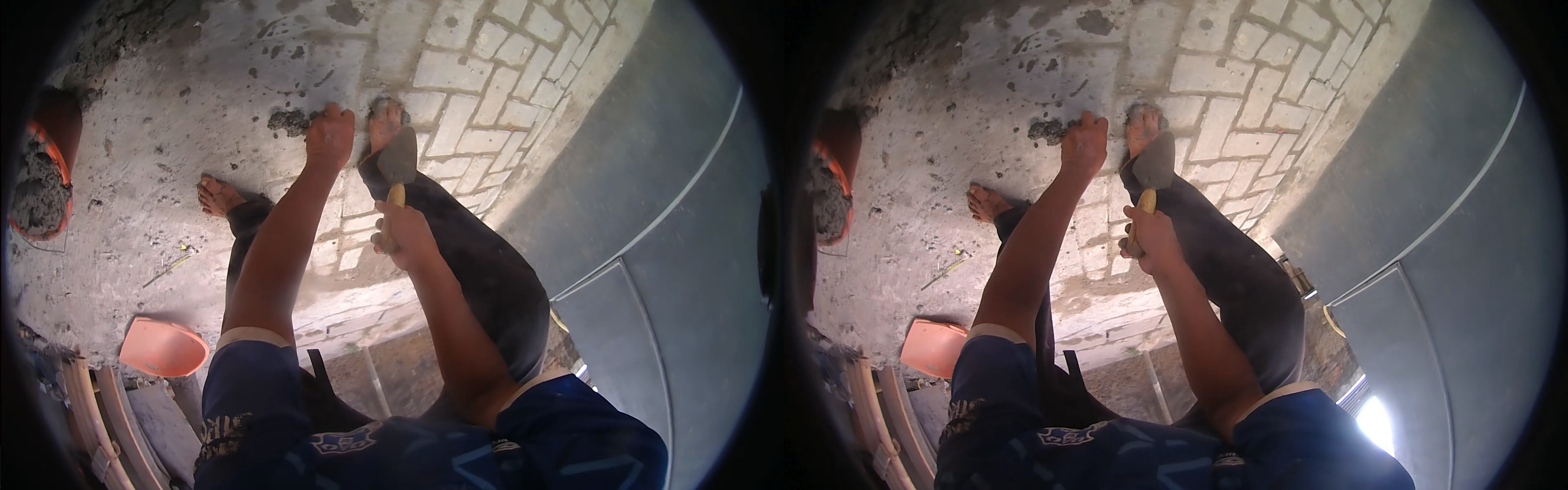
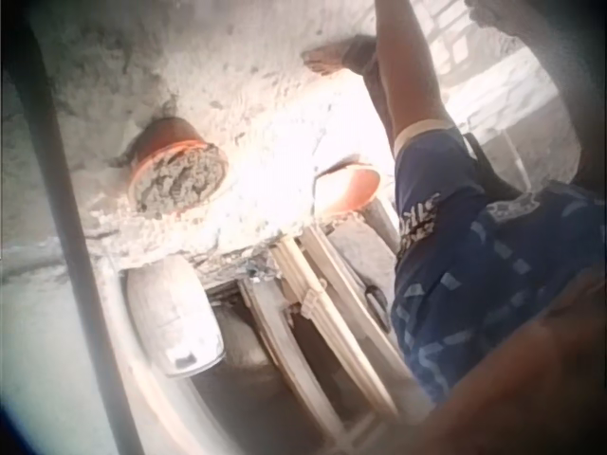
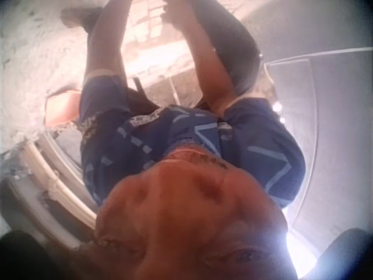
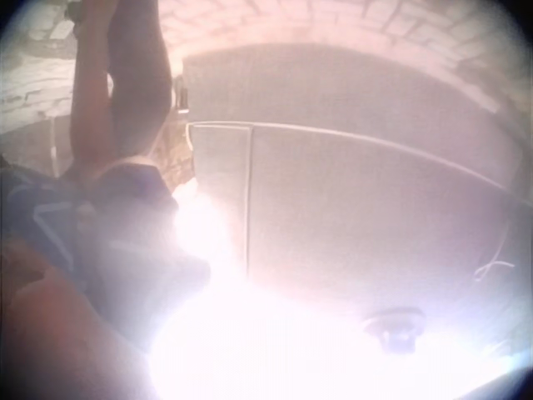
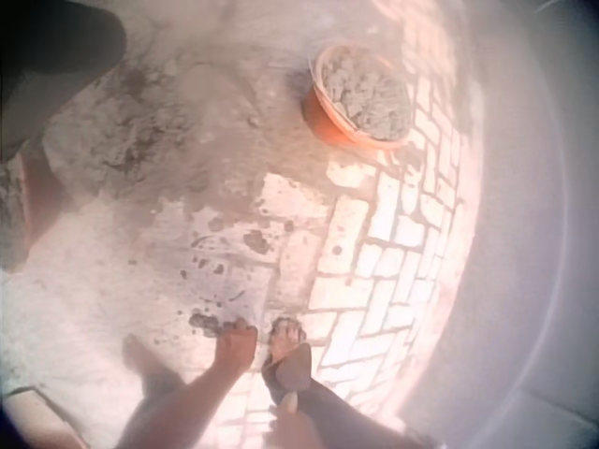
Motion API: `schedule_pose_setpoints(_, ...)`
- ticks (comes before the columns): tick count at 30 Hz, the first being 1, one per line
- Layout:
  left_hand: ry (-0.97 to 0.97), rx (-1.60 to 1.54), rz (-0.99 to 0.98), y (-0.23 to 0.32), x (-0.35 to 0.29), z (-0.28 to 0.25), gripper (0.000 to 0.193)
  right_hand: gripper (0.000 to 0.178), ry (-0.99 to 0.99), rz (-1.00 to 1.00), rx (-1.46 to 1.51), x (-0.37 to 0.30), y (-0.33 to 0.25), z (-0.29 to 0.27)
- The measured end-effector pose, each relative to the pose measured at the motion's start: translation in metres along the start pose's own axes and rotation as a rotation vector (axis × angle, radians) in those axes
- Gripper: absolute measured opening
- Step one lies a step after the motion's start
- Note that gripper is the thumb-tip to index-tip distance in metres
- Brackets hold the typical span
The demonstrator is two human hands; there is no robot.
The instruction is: The person mixes a pile of concrete on the floor using a hoe, then scoops the mixture into an orange bucket. They add water from a larger bucket and continue mixing. Finally, they use a trowel to scrape remaining concrete from the floor into the bucket.
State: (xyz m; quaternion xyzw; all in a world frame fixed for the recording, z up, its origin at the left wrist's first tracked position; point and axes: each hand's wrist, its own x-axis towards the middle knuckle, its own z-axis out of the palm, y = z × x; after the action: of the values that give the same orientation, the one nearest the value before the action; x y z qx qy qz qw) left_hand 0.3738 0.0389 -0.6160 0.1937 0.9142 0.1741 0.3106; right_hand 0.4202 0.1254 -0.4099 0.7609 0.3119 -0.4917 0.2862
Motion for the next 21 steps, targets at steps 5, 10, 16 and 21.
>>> schedule_pose_setpoints(5,-0.058,-0.034,-0.001,0.003,0.006,0.005,0.01,0.027,-0.12,0.073,0.124,0.005,-0.027,0.0)
schedule_pose_setpoints(10,-0.123,0.041,-0.017,-0.003,-0.009,0.021,0.014,0.019,-0.25,0.092,0.092,-0.031,-0.074,0.021)
schedule_pose_setpoints(16,-0.149,0.155,0.129,0.002,-0.019,0.022,0.016,0.024,-0.214,-0.248,0.037,-0.082,-0.1,0.014)
schedule_pose_setpoints(21,-0.187,0.186,0.163,-0.002,-0.029,0.039,0.012,0.027,0.125,-0.251,-0.013,-0.035,-0.069,-0.019)
